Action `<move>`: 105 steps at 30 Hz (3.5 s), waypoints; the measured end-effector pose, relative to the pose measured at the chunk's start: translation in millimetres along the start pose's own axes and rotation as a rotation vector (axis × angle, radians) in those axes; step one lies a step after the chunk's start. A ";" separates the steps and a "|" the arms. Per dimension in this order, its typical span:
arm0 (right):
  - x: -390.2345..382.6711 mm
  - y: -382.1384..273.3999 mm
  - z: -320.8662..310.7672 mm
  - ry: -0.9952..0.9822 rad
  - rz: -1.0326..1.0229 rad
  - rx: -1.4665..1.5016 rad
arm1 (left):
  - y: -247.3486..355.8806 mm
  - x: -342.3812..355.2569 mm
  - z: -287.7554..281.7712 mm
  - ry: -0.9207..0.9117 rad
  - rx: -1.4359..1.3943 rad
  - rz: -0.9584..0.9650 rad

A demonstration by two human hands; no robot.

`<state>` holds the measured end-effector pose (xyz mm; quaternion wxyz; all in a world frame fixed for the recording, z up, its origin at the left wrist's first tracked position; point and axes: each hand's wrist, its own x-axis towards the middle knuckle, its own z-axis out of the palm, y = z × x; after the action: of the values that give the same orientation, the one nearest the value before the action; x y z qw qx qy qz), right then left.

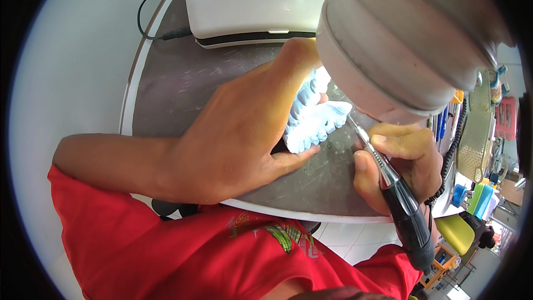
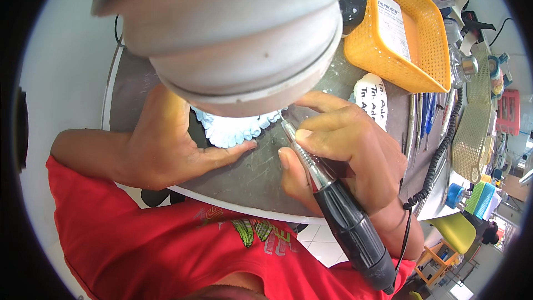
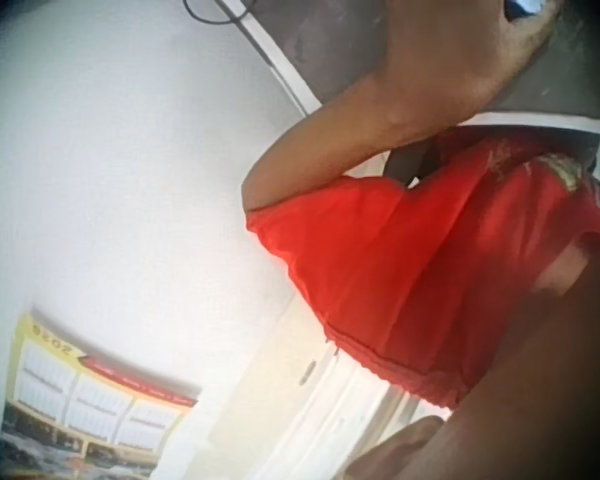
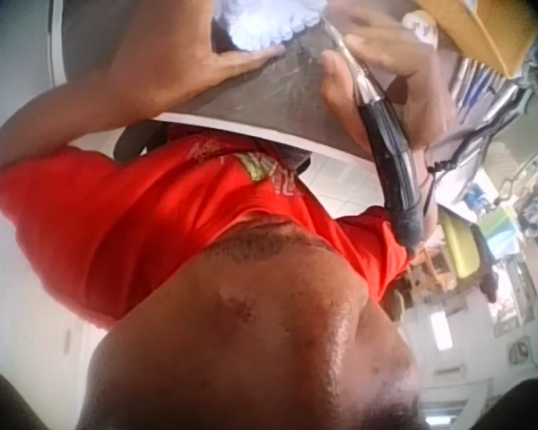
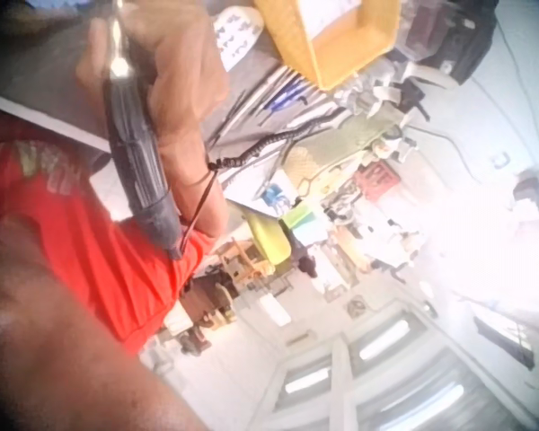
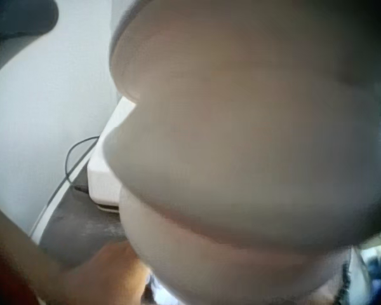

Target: The person uses a rotary tool to polish the surface of a blue dental cast and then uses a hand tool to refine the edges of the cast.

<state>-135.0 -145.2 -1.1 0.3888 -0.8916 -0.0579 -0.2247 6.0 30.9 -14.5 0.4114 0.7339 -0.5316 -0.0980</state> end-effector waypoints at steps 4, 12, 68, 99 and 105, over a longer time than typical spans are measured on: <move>2.6 -8.1 -7.7 -0.150 -0.002 -0.110 | -1.6 0.5 1.9 0.026 0.022 0.051; -1.4 -1.9 2.6 -0.022 -0.068 -0.066 | -1.2 0.7 1.8 0.055 0.015 0.066; 5.4 0.1 3.6 -0.087 -0.146 -0.216 | -5.6 2.2 1.9 0.064 -0.017 0.032; 5.6 -0.5 3.6 -0.080 -0.157 -0.240 | -5.6 1.8 0.8 0.062 0.021 0.053; 4.7 1.0 3.1 -0.080 -0.174 -0.240 | -5.4 1.2 2.8 0.068 0.018 0.057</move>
<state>-129.5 -144.0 -1.5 0.2559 -0.9316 -0.1230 -0.2269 8.7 28.9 -19.8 0.4253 0.7251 -0.5387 -0.0567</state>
